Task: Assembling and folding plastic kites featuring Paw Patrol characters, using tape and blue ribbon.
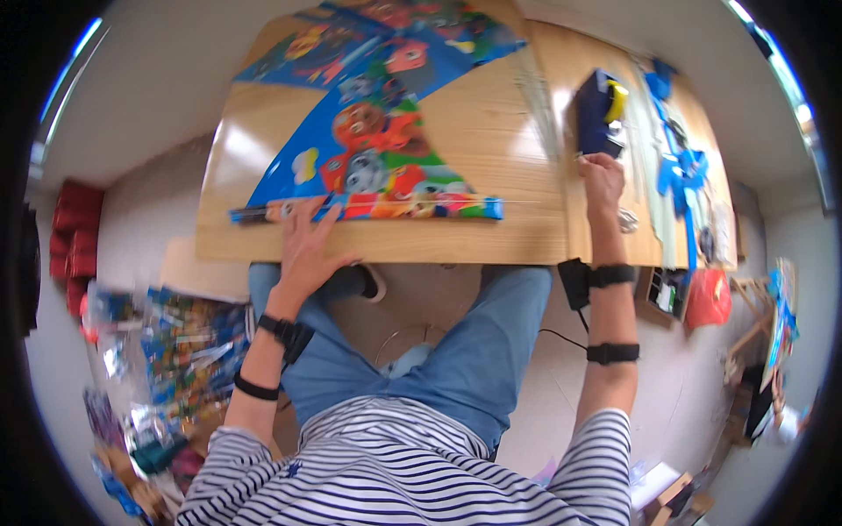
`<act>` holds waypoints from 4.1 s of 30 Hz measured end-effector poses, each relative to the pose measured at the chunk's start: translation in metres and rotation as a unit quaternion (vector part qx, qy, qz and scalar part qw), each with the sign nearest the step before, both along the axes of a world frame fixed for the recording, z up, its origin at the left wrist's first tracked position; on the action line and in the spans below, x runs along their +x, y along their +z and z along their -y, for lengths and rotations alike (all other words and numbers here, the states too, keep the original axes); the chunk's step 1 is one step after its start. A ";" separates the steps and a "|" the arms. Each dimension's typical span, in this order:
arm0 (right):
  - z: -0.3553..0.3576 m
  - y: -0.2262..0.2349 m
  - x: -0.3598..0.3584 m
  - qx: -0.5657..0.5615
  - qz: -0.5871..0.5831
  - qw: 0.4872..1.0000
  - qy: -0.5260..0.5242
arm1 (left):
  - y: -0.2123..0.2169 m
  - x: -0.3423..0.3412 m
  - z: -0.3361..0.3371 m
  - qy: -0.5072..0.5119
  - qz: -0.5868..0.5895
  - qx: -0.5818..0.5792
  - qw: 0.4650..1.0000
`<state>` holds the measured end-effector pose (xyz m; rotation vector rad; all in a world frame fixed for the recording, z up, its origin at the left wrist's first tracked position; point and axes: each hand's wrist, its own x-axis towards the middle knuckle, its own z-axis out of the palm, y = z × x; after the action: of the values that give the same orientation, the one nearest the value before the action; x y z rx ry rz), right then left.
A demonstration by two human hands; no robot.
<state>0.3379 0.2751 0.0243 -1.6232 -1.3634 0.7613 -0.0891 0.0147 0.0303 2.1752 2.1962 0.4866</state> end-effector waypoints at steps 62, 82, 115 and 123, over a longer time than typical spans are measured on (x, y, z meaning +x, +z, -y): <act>0.165 0.012 -0.269 0.304 0.341 0.786 0.417 | -0.024 0.009 -0.013 0.007 0.049 0.021 0.999; 0.162 -0.026 -0.271 0.294 0.335 0.801 0.400 | -0.024 0.005 -0.013 0.002 0.050 0.032 0.998; 0.162 -0.024 -0.276 0.365 0.321 0.786 0.382 | -0.018 -0.127 -0.178 0.138 0.130 0.018 0.982; 0.161 -0.024 -0.275 0.352 0.289 0.803 0.385 | -0.030 -0.157 -0.220 0.162 0.305 -0.162 0.925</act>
<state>0.0627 0.1143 0.0000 -0.6602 -2.4459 0.0820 -0.2459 0.2348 -0.0001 1.2717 2.0751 0.6439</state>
